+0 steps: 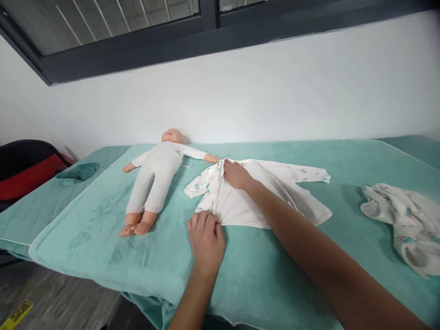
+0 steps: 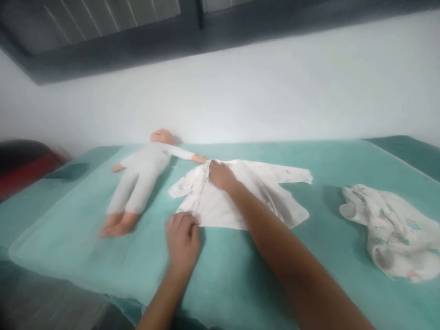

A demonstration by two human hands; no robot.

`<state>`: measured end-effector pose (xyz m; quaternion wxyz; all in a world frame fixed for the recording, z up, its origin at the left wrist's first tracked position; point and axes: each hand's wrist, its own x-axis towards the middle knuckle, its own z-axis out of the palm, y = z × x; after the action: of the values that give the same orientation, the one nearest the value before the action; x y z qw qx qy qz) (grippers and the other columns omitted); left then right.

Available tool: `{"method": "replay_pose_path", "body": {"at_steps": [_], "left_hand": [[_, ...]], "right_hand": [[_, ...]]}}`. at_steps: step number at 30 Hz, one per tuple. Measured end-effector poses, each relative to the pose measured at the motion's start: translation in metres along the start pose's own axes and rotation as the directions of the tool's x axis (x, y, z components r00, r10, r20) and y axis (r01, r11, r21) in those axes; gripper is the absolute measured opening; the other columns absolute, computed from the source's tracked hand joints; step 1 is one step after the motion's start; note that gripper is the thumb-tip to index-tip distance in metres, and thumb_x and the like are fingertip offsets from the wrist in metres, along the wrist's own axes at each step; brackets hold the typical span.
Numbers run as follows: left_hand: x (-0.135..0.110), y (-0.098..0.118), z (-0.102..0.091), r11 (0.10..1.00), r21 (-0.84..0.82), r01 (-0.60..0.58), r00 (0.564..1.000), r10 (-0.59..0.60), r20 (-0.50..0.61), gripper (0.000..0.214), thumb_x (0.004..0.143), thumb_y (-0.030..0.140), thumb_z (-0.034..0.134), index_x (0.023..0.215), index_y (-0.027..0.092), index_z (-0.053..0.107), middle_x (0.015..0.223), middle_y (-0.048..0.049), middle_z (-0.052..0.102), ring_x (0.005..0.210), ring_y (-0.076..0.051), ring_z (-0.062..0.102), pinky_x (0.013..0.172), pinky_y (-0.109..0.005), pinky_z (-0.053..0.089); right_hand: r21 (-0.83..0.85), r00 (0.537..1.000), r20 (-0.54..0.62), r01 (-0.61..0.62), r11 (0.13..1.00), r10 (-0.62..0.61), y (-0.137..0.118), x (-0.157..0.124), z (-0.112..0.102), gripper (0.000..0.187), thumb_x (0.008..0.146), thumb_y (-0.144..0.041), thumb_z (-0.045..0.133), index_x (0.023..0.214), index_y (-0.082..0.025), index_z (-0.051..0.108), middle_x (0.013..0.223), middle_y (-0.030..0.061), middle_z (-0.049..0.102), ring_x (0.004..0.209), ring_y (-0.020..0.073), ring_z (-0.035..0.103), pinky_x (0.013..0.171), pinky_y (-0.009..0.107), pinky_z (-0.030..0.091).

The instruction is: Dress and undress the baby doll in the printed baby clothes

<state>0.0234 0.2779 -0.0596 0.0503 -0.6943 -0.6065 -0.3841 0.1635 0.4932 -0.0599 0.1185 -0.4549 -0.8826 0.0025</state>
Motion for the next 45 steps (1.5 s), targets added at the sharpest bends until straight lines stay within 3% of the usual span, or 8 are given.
{"method": "replay_pose_path", "body": {"at_steps": [7, 18, 21, 27, 34, 40, 43, 45], "left_hand": [[0.001, 0.001, -0.001, 1.000, 0.016, 0.019, 1.000, -0.018, -0.012, 0.019, 0.085, 0.008, 0.050, 0.074, 0.021, 0.057, 0.085, -0.0048, 0.066, 0.086, -0.023, 0.053, 0.077, -0.040, 0.037], [0.003, 0.001, 0.004, 0.991, 0.109, 0.072, 0.993, -0.082, 0.087, 0.023, 0.079, 0.002, 0.049, 0.069, 0.021, 0.056, 0.075, -0.0041, 0.063, 0.081, -0.024, 0.051, 0.073, -0.038, 0.035], [0.002, -0.001, 0.004, 0.994, 0.072, 0.077, 0.995, -0.081, 0.054, 0.025, 0.076, -0.002, 0.047, 0.067, 0.021, 0.055, 0.071, -0.0035, 0.062, 0.078, -0.023, 0.050, 0.072, -0.037, 0.034], [0.003, -0.005, 0.004, 0.996, -0.025, 0.088, 0.996, -0.088, -0.012, 0.026, 0.077, -0.002, 0.045, 0.067, 0.021, 0.054, 0.069, -0.0031, 0.060, 0.075, -0.022, 0.050, 0.070, -0.035, 0.036], [0.000, -0.009, 0.007, 0.989, -0.131, 0.071, 0.995, -0.080, -0.066, 0.024, 0.079, 0.001, 0.044, 0.073, 0.021, 0.055, 0.076, -0.0034, 0.061, 0.080, -0.021, 0.052, 0.076, -0.035, 0.041], [0.034, -0.033, 0.001, 0.922, -0.187, 0.338, 0.916, -0.369, -0.161, 0.020, 0.086, 0.028, 0.055, 0.103, 0.017, 0.057, 0.109, -0.0123, 0.059, 0.108, -0.026, 0.055, 0.092, -0.040, 0.046], [0.062, -0.051, -0.001, 0.819, -0.186, 0.542, 0.832, -0.554, -0.015, 0.042, 0.083, 0.041, 0.061, 0.116, 0.015, 0.056, 0.097, -0.0092, 0.066, 0.093, -0.026, 0.062, 0.088, -0.042, 0.049], [0.077, -0.063, 0.001, 0.798, -0.189, 0.572, 0.819, -0.569, 0.073, 0.047, 0.083, 0.042, 0.061, 0.122, 0.017, 0.056, 0.091, -0.0059, 0.069, 0.084, -0.025, 0.064, 0.083, -0.041, 0.050]], "right_hand": [[0.029, 0.998, -0.004, -0.056, 0.998, 0.056, 0.001, 0.000, 0.002, 0.065, 0.097, -0.032, 0.034, 0.155, -0.005, 0.021, 0.162, 0.0138, 0.024, 0.151, 0.0289, 0.016, 0.118, 0.046, 0.022], [0.042, 0.997, -0.009, -0.076, 0.996, 0.077, -0.007, -0.001, 0.004, 0.055, 0.098, -0.031, 0.031, 0.148, -0.009, 0.039, 0.156, 0.0137, 0.038, 0.148, 0.0266, 0.026, 0.117, 0.049, 0.023], [0.032, 0.997, -0.032, -0.064, 0.997, 0.065, -0.017, -0.014, -0.001, 0.054, 0.099, -0.030, 0.030, 0.148, -0.008, 0.039, 0.156, 0.0152, 0.037, 0.146, 0.0285, 0.028, 0.116, 0.048, 0.024], [0.008, 0.998, -0.049, 0.031, 0.999, -0.031, -0.049, -0.056, -0.013, 0.046, 0.100, -0.035, 0.035, 0.129, -0.007, 0.058, 0.134, 0.0185, 0.059, 0.128, 0.0276, 0.048, 0.111, 0.041, 0.032], [0.124, 0.994, -0.030, 0.108, 0.986, -0.105, -0.078, -0.089, -0.016, 0.064, 0.100, -0.050, 0.036, 0.144, -0.004, 0.043, 0.151, 0.0208, 0.043, 0.143, 0.0300, 0.034, 0.116, 0.044, 0.027], [0.270, 0.978, -0.026, 0.206, 0.940, -0.207, -0.080, -0.106, -0.024, 0.053, 0.101, -0.049, 0.036, 0.137, -0.013, 0.053, 0.145, 0.0146, 0.051, 0.142, 0.0266, 0.037, 0.117, 0.046, 0.027], [0.351, 0.977, -0.034, 0.210, 0.913, -0.211, -0.076, -0.107, -0.028, 0.042, 0.101, -0.043, 0.040, 0.131, -0.020, 0.058, 0.141, 0.0092, 0.057, 0.137, 0.0225, 0.044, 0.115, 0.044, 0.029], [0.381, 0.982, -0.048, 0.188, 0.905, -0.184, -0.074, -0.105, -0.029, 0.038, 0.100, -0.040, 0.042, 0.129, -0.023, 0.060, 0.140, 0.0062, 0.058, 0.134, 0.0208, 0.047, 0.115, 0.042, 0.030]]}}
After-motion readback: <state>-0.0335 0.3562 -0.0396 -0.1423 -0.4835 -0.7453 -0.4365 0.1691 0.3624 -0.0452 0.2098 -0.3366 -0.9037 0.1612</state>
